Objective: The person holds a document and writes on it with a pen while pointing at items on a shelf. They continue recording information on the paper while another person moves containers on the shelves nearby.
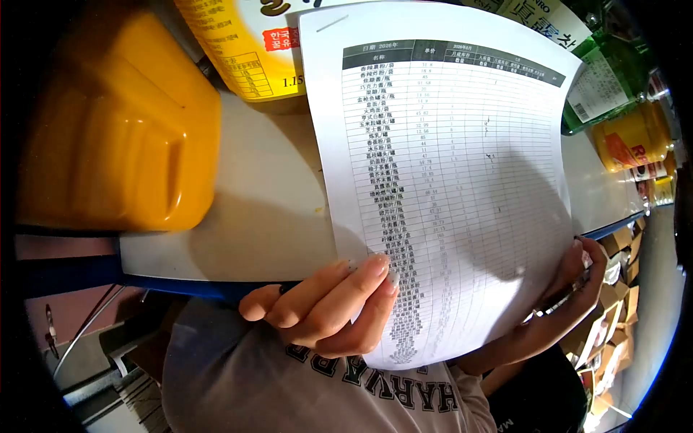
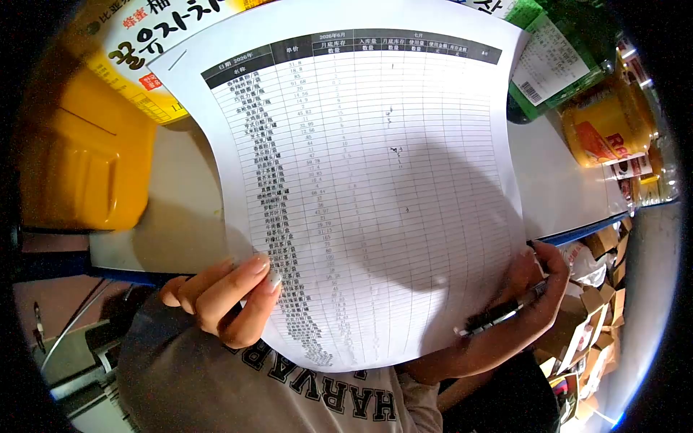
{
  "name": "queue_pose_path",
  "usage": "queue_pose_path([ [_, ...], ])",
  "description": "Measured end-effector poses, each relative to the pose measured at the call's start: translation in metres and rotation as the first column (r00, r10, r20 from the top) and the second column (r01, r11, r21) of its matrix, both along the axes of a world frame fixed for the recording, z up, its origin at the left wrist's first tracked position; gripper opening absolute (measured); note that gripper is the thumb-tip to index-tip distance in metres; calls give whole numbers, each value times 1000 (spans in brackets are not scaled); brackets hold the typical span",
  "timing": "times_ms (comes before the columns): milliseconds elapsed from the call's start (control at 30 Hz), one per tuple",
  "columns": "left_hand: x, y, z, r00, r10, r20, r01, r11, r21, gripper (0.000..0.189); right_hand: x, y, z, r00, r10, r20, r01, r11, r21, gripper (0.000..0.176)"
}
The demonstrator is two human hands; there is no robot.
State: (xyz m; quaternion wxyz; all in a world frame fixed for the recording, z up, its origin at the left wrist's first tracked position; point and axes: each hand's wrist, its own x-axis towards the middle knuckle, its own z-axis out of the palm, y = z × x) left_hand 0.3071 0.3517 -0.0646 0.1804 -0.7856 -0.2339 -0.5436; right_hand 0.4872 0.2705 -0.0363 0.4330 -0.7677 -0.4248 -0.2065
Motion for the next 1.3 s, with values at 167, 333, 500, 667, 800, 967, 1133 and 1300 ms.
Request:
queue_pose_path([
  [167, 11, 5, -2, 981, 63, 181, -69, 997, 31, 13, 12, -6, -6, 999, -52, -12, 52, 999, 14, 21],
  [333, 9, 4, -3, 980, 56, 193, -62, 998, 29, 14, 40, -18, -21, 993, -89, 81, 91, 996, -16, 21],
  [500, 4, -1, -2, 983, 64, 171, -56, 997, -49, 12, 21, 14, -14, 986, -162, 43, 145, 951, 275, 52],
  [667, 5, -1, -9, 971, 59, 231, -54, 998, -27, 7, 24, 22, -23, 984, -178, 26, 158, 925, 345, 48],
  [800, 8, 3, -9, 965, 44, 260, -52, 998, 21, 11, 27, 18, -26, 978, -202, 48, 176, 928, 328, 46],
  [967, 5, 11, -12, 967, -82, 243, 53, 991, 121, 32, 31, 13, -28, 976, -192, 103, 156, 946, 286, 43],
  [1133, -3, 7, -9, 981, -61, 185, 45, 995, 89, 45, 31, 14, -29, 977, -170, 131, 119, 938, 326, 44],
  [1300, -3, 1, -3, 989, -14, 149, 11, 1000, 20, 45, 33, 12, -31, 970, -178, 165, 116, 938, 327, 45],
])
